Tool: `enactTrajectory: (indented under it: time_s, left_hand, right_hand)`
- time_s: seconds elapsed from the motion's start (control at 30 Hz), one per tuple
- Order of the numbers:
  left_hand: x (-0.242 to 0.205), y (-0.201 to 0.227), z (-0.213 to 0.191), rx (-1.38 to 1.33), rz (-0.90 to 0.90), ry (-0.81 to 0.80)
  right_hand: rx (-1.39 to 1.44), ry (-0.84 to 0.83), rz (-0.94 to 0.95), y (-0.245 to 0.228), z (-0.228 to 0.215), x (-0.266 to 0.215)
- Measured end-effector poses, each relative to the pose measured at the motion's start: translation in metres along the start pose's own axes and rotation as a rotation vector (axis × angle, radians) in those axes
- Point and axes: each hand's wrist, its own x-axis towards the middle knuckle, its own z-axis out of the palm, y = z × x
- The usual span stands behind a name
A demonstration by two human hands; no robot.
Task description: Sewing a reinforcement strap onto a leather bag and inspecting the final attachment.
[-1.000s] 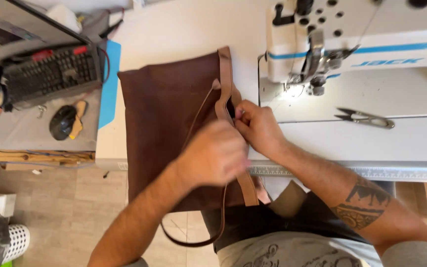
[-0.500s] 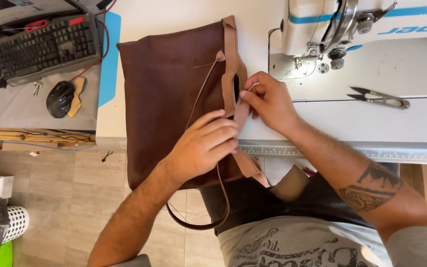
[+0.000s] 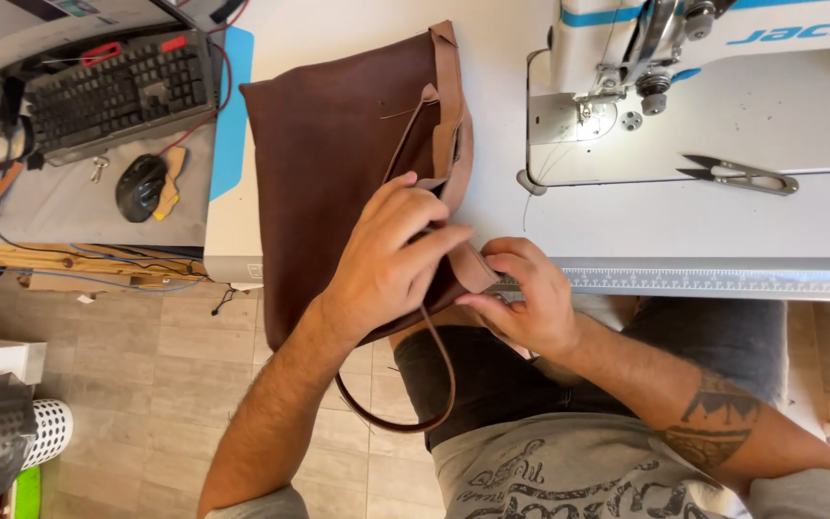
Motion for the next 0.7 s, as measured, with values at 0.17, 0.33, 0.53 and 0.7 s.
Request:
enactTrajectory:
  time_s: [0.17,0.33,0.53,0.7]
  left_hand:
    - [-0.003,0.030,-0.014,0.102,0.126,-0.217]
    - [-0.016,0.021,-0.006,0.366,0.292,-0.100]
    - [-0.004,0.018,-0.014,0.520,0.358,0.037]
    - [0.004,0.025,0.003,0.403,0.291,0.293]
  right_hand:
    - [-0.144,0.021,-0.223,0.006,-0.009,-0.003]
    - [-0.170,-0.011,-0.399,-0.017,-0.013,0.034]
    - [-0.202,-0.011,-0.312,-0.022,-0.018,0.037]
    - [0.061,0.141,0.028,-0.015,-0.007,0.027]
